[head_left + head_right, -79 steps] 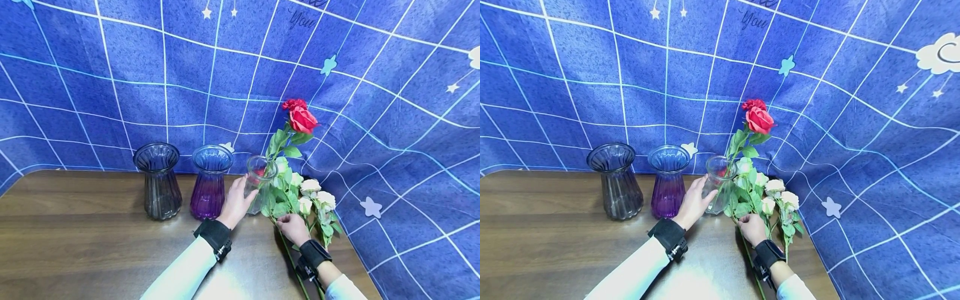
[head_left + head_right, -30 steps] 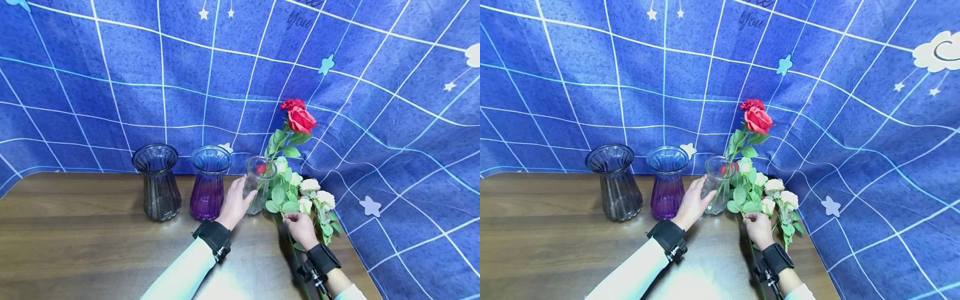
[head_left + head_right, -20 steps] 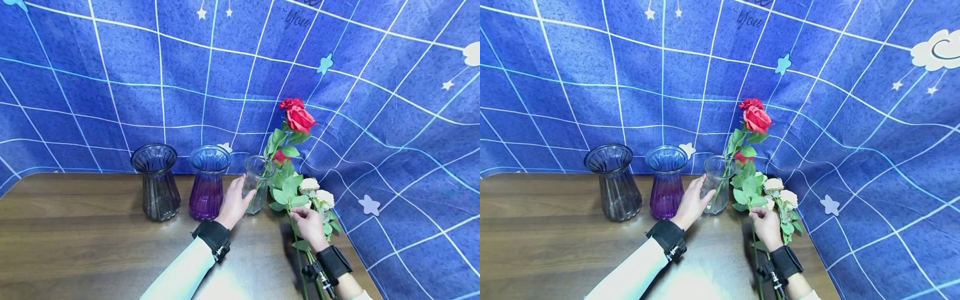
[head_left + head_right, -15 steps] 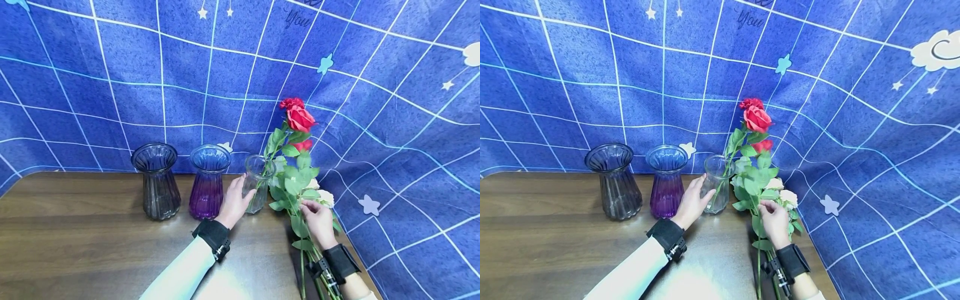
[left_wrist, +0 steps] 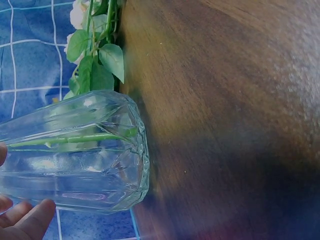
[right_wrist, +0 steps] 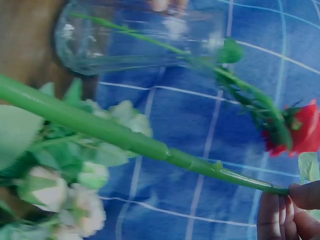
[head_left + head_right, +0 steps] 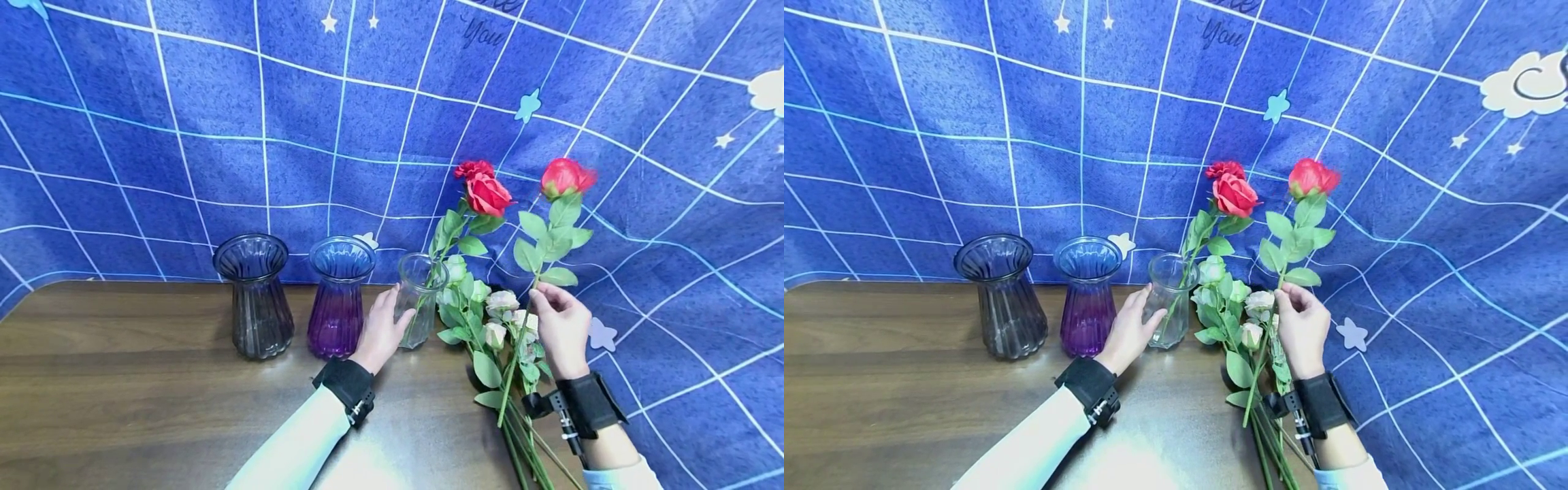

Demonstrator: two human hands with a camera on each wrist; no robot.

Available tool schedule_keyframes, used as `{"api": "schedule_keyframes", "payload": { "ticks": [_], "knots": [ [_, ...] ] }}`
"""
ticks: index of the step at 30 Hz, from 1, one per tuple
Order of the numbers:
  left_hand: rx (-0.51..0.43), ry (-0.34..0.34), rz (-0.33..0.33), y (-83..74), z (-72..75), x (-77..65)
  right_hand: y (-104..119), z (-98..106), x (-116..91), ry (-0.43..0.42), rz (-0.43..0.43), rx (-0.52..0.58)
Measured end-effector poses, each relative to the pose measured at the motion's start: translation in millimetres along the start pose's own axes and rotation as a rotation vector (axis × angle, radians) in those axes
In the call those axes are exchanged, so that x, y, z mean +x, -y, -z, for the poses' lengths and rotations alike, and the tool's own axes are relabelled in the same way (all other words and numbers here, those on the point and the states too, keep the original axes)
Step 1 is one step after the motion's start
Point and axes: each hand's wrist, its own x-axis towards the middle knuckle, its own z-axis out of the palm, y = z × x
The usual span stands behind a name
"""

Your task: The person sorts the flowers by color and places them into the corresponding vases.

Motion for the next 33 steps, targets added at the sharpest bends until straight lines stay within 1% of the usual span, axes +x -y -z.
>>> {"api": "schedule_keyframes", "payload": {
  "ticks": [5, 8, 15, 20, 24, 30, 33],
  "knots": [
    [0.006, 0.007, 0.005, 0.0, -0.1, 0.0, 26.9, 0.1, 10.9, -0.021, 0.04, 0.07],
    [0.007, 0.012, 0.017, 0.7, -0.1, -0.4, 43.7, -4.2, 16.7, -0.029, 0.062, 0.141],
    [0.008, 0.018, 0.01, 1.4, -0.1, -0.3, 82.7, -21.5, 24.7, -0.079, 0.22, 0.294],
    [0.004, 0.013, 0.0, 1.4, 0.0, 0.5, 107.0, -35.3, 28.5, -0.09, 0.299, 0.381],
    [0.01, 0.014, 0.002, 1.4, 1.0, 0.2, 119.7, -45.6, 29.2, -0.106, 0.339, 0.406],
    [0.013, 0.024, 0.014, 2.0, 0.2, -0.4, 131.8, -58.6, 31.4, -0.145, 0.392, 0.43],
    [0.011, 0.023, 0.015, 1.7, 0.5, -0.4, 138.1, -64.8, 34.3, -0.166, 0.393, 0.452]
  ]
}}
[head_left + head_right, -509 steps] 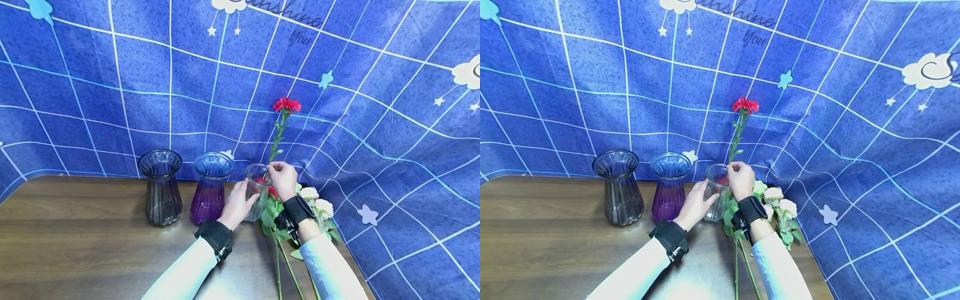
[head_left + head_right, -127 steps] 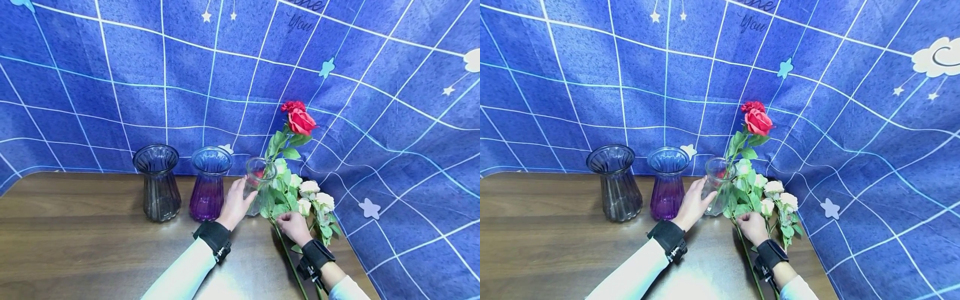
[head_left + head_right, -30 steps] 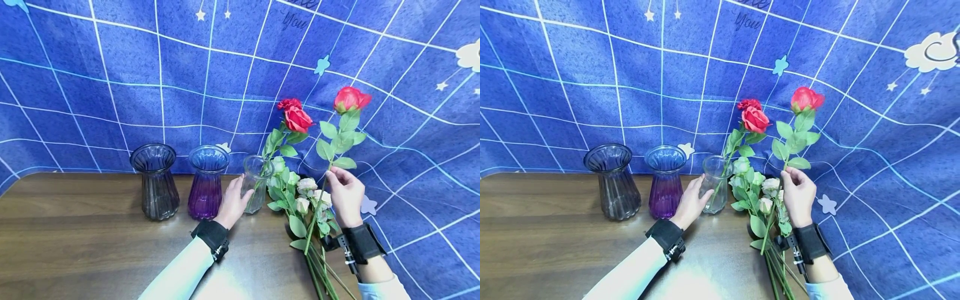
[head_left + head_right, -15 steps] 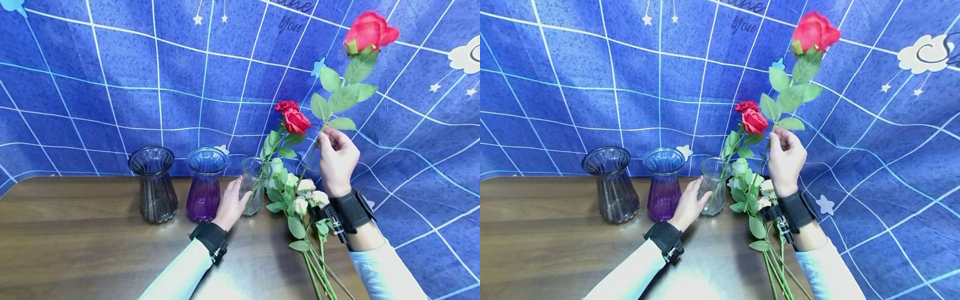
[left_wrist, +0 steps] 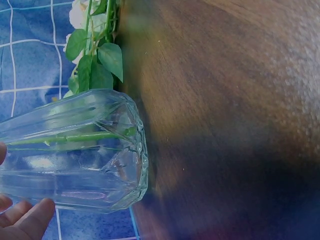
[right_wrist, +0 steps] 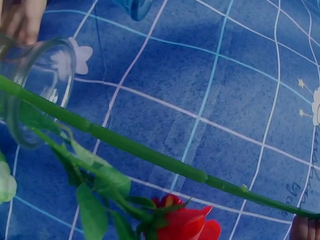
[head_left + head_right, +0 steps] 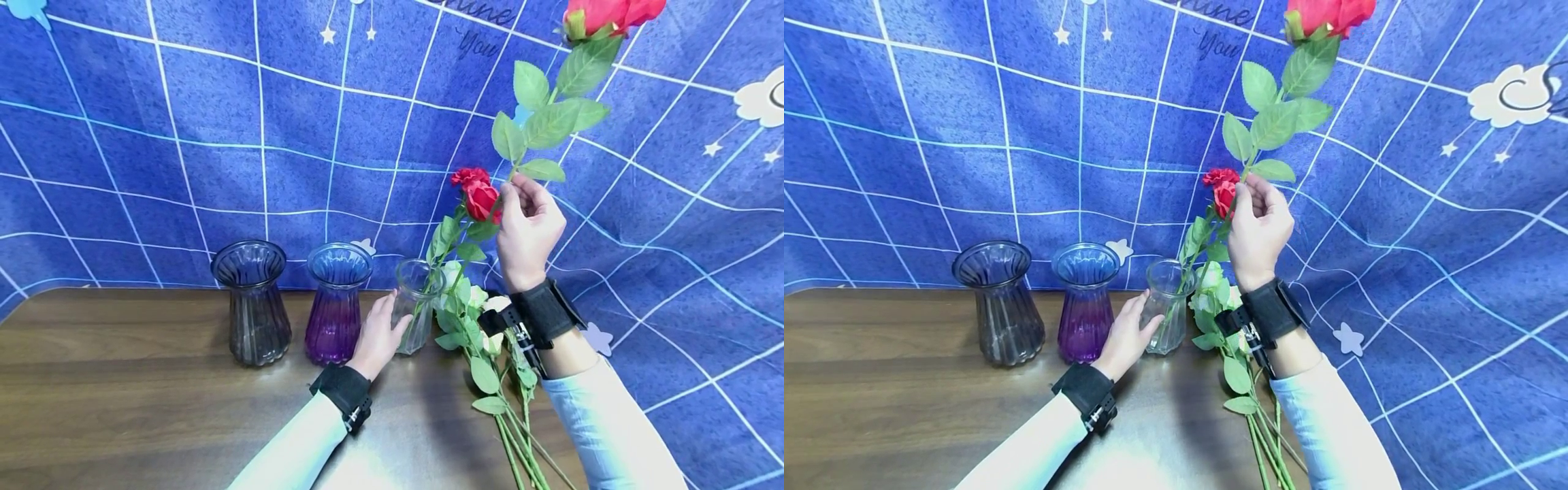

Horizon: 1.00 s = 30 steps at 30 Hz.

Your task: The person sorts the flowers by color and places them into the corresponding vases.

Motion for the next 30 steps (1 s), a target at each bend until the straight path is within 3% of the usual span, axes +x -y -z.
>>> {"api": "schedule_keyframes", "payload": {
  "ticks": [10, 24, 30],
  "knots": [
    [-0.006, -0.007, -0.023, -2.5, 1.2, 0.4, 5.5, -20.7, 3.8, -0.048, 0.04, 0.088],
    [-0.001, 0.008, -0.004, -0.7, 1.0, -0.2, -15.6, -37.4, -10.3, -0.009, 0.006, 0.063],
    [0.005, -0.002, -0.016, 0.4, 1.8, -0.9, -25.5, -40.8, -18.0, 0.01, -0.03, -0.008]
  ]
}}
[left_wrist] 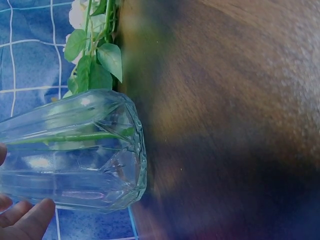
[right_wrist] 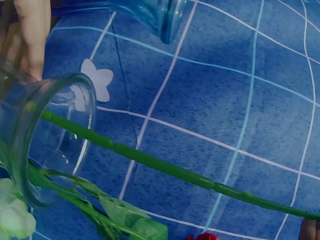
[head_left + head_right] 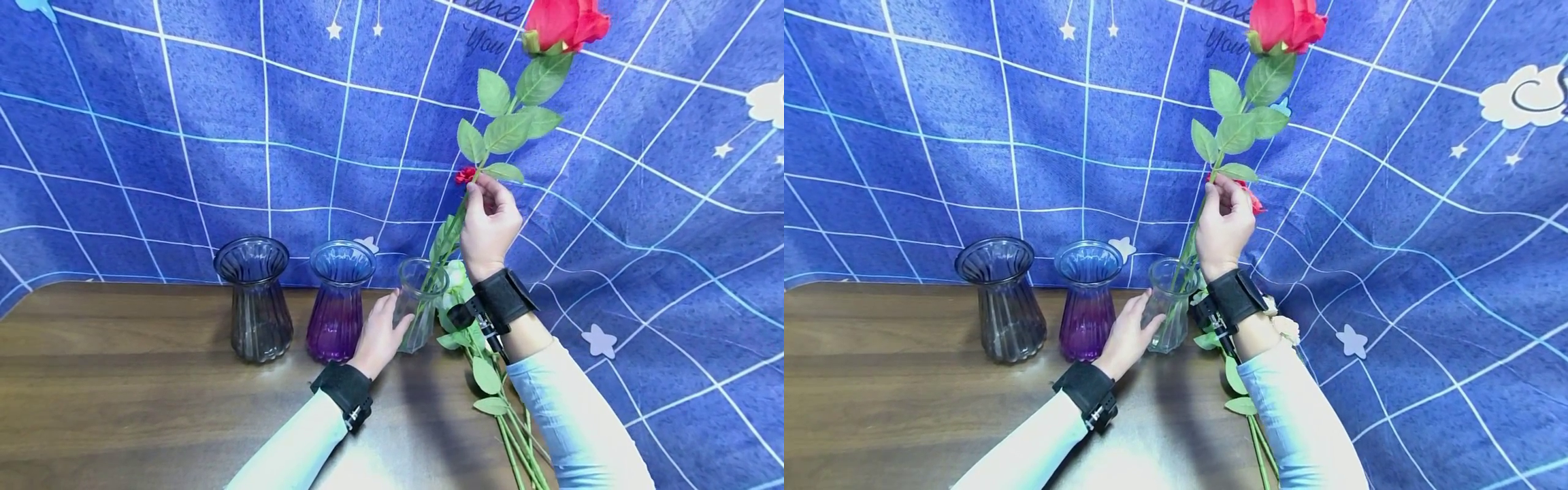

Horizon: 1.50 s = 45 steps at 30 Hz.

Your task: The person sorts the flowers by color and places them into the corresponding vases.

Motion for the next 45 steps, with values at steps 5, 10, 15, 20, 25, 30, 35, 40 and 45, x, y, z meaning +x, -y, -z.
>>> {"api": "schedule_keyframes", "payload": {
  "ticks": [5, 10, 15, 20, 25, 30, 35, 40, 45],
  "knots": [
    [-0.004, 0.023, 0.026, 0.8, 0.0, -1.1, -6.0, -0.4, -5.9, 0.022, -0.03, -0.022],
    [0.0, 0.015, 0.028, 1.3, -1.4, -1.1, -14.6, 1.4, -11.1, 0.029, -0.029, -0.047],
    [0.012, 0.02, 0.037, -0.4, -2.3, -1.0, -26.9, 4.3, -17.4, 0.039, -0.039, -0.084],
    [0.005, 0.018, 0.028, -3.6, 0.1, -2.1, -35.4, 7.3, -22.7, 0.046, -0.065, -0.097],
    [0.006, -0.011, -0.002, -3.6, 1.5, -2.1, -42.1, 9.3, -28.9, 0.074, -0.096, -0.105],
    [0.0, 0.006, 0.013, -2.8, 1.7, -1.5, -50.6, 12.0, -38.2, 0.102, -0.112, -0.138],
    [-0.004, 0.012, 0.024, -1.4, 1.1, -0.8, -58.7, 14.0, -45.6, 0.115, -0.121, -0.148],
    [-0.006, 0.004, 0.023, 0.3, 0.3, 0.5, -66.9, 16.0, -50.6, 0.128, -0.138, -0.167],
    [-0.001, -0.001, 0.01, 2.8, -0.2, -1.4, -75.5, 19.5, -59.4, 0.167, -0.172, -0.201]
  ]
}}
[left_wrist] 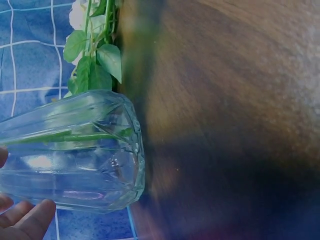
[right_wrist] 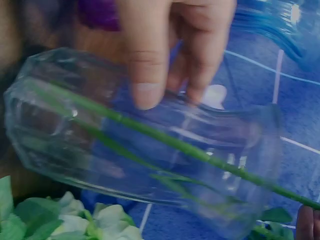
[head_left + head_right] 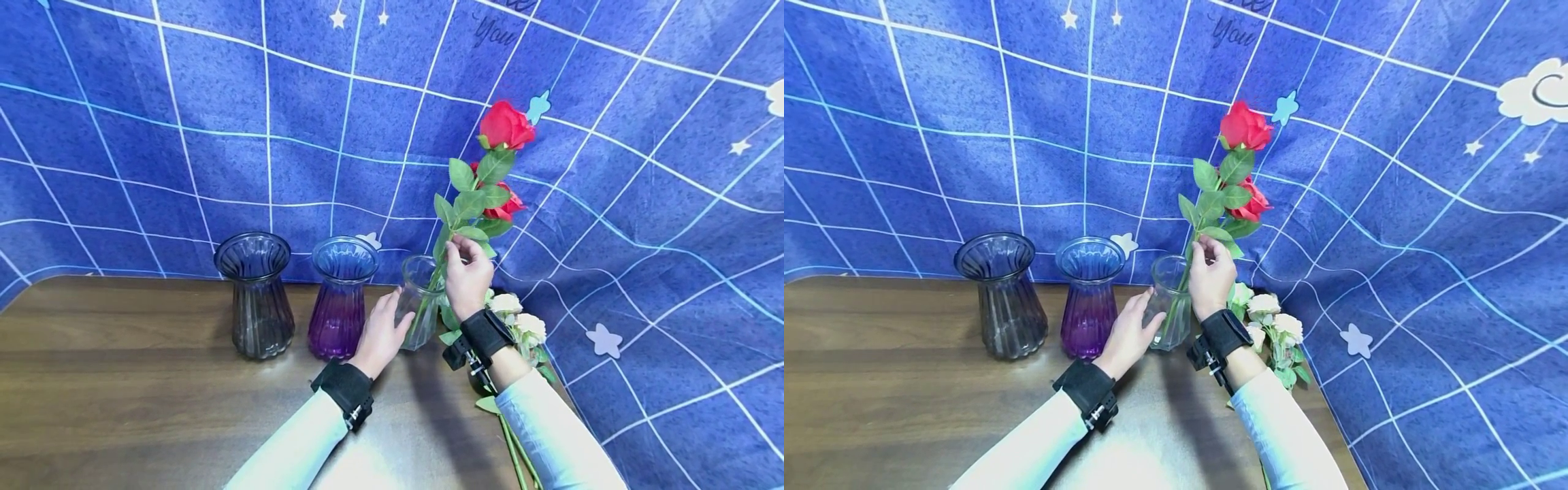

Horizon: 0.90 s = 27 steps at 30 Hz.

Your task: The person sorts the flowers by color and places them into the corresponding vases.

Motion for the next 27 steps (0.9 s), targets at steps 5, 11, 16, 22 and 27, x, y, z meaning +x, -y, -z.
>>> {"api": "schedule_keyframes", "payload": {
  "ticks": [5, 11, 16, 22, 27],
  "knots": [
    [0.012, -0.008, -0.009, 2.7, 0.2, -2.2, -7.5, 0.6, -5.4, 0.037, -0.012, -0.031],
    [0.008, -0.005, -0.009, 3.1, -0.4, -0.1, -11.2, 3.2, -8.5, 0.046, -0.038, -0.04],
    [0.018, -0.01, -0.019, 3.1, -0.7, -0.6, -13.2, 4.3, -11.5, 0.06, -0.065, -0.058],
    [0.032, -0.017, -0.023, 4.3, -2.7, -3.6, -17.5, 1.6, -16.3, 0.096, -0.07, -0.085],
    [0.037, -0.016, -0.024, 4.2, -3.4, -2.8, -20.7, -1.0, -15.5, 0.099, -0.047, -0.118]
  ]
}}
